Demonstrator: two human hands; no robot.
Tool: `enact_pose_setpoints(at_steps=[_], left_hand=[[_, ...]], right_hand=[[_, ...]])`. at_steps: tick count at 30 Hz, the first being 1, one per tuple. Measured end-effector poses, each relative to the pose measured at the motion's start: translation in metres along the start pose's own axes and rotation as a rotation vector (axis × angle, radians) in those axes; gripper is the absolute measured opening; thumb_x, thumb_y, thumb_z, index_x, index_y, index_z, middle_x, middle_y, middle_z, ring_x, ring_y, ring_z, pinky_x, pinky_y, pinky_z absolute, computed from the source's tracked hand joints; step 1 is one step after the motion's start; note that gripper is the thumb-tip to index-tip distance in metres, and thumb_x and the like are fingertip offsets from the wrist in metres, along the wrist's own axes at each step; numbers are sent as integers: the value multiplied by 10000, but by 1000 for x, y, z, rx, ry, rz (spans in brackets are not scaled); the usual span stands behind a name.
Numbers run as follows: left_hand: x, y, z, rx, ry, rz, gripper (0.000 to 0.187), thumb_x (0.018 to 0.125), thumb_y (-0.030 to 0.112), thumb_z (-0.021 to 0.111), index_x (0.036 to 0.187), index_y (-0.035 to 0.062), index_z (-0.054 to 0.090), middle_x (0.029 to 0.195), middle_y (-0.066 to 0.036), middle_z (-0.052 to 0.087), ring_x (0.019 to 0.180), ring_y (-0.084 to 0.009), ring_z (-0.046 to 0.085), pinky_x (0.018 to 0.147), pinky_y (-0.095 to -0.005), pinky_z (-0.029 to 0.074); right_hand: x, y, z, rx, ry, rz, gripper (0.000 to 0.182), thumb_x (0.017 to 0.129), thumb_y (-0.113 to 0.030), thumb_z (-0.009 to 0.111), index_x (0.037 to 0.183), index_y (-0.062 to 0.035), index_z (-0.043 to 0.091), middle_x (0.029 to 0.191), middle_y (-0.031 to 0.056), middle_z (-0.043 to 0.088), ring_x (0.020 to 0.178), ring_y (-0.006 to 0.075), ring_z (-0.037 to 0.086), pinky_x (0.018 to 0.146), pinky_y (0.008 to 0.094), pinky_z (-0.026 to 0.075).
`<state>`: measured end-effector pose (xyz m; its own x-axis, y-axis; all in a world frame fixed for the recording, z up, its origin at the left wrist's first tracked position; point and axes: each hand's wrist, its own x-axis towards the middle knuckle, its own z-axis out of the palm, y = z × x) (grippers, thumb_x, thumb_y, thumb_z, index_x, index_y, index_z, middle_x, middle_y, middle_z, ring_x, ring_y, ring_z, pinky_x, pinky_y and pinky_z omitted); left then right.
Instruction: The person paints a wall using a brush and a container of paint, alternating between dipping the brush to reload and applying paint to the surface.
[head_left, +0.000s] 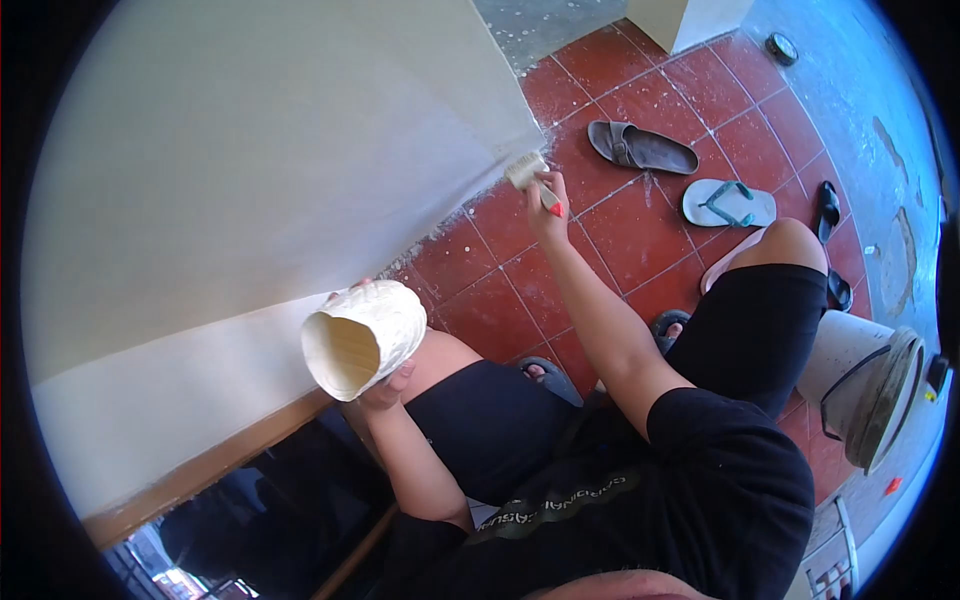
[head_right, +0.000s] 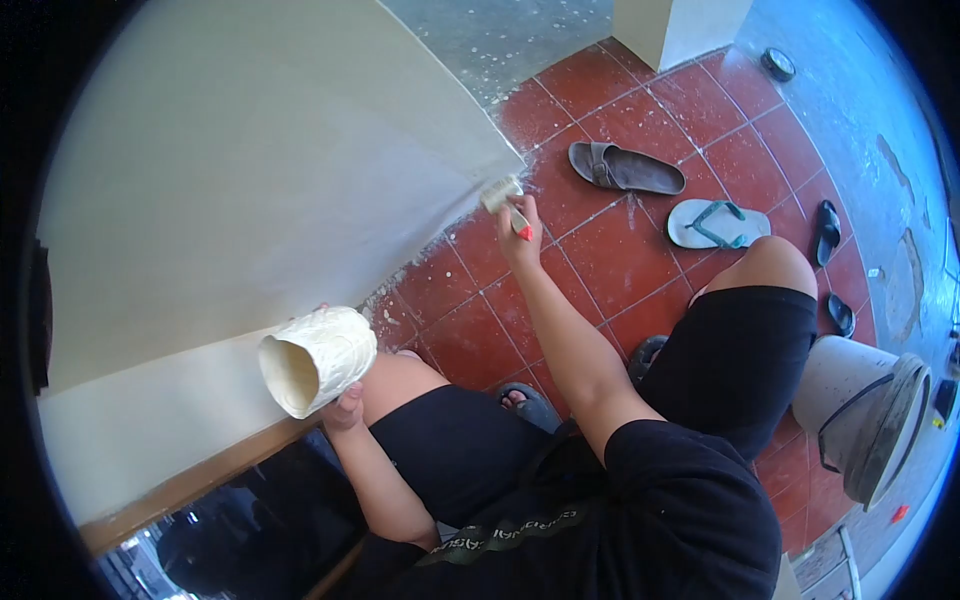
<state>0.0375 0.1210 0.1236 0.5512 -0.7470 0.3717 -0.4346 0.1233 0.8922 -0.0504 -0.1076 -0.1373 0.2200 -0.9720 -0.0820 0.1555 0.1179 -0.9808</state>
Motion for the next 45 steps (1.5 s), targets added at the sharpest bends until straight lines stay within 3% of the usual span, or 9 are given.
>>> enact_pose_setpoints(at_steps=[5,7,13,18,23,29,38,41,45], left_hand=[[-37,-23,-30,48,-44,-282,1073,672,369,769,1447,1,126,1392,-233,387,1279,-341,405,1065,-436,325],[-16,-5,-6,-20,-31,-122,1073,662,388,778,1439,2,145,1377,-233,400,1263,-342,422,1056,-440,338],[-13,9,4,-1,-92,-41,1058,653,431,777,1408,-4,178,1342,-238,427,1210,-341,472,1000,-428,405],[-14,10,2,56,-81,-51,1067,638,467,784,1399,1,198,1325,-235,444,1182,-345,494,984,-428,415],[-17,12,1,-6,-100,-79,1150,605,502,815,1417,0,173,1321,-271,441,1191,-367,492,989,-435,408],[-23,14,1,-197,-118,-28,1161,562,456,874,1428,32,226,1292,-326,434,1203,-414,470,982,-476,415],[-29,16,-8,-343,-103,-69,1164,494,349,925,1422,78,275,1296,-318,428,1212,-433,452,1016,-516,372],[-33,19,-9,-327,-100,-86,1162,497,351,924,1422,85,274,1296,-315,428,1214,-435,448,1021,-529,363],[-36,21,-5,-314,-51,-98,1140,526,418,896,1416,108,257,1292,-279,424,1198,-419,450,1007,-543,364]], right_hand=[[-17,30,-8,-179,258,-89,300,923,-86,544,1167,18,403,947,116,606,746,138,626,628,255,525],[-9,24,-4,191,237,139,331,915,-90,566,1188,35,426,917,94,620,744,122,621,615,247,516],[18,14,21,244,317,289,417,893,-103,615,1267,33,492,941,78,638,747,114,623,651,250,518],[18,-55,45,577,405,332,444,899,-96,599,1307,16,467,1054,106,631,856,149,640,721,262,531],[-1,-91,37,887,246,137,432,935,-110,548,1344,-27,437,1201,125,579,995,190,621,759,319,550],[8,23,25,680,272,249,430,934,-109,559,1343,-42,444,1130,117,617,903,193,650,734,302,552],[12,45,23,497,433,227,314,907,-64,588,1208,-13,519,970,90,630,770,128,619,653,254,525],[18,48,31,192,427,118,191,896,-91,613,1031,9,520,918,102,620,791,134,625,650,249,519],[24,60,39,-79,461,76,178,881,-91,625,970,-2,498,870,89,606,772,114,604,640,239,500]])
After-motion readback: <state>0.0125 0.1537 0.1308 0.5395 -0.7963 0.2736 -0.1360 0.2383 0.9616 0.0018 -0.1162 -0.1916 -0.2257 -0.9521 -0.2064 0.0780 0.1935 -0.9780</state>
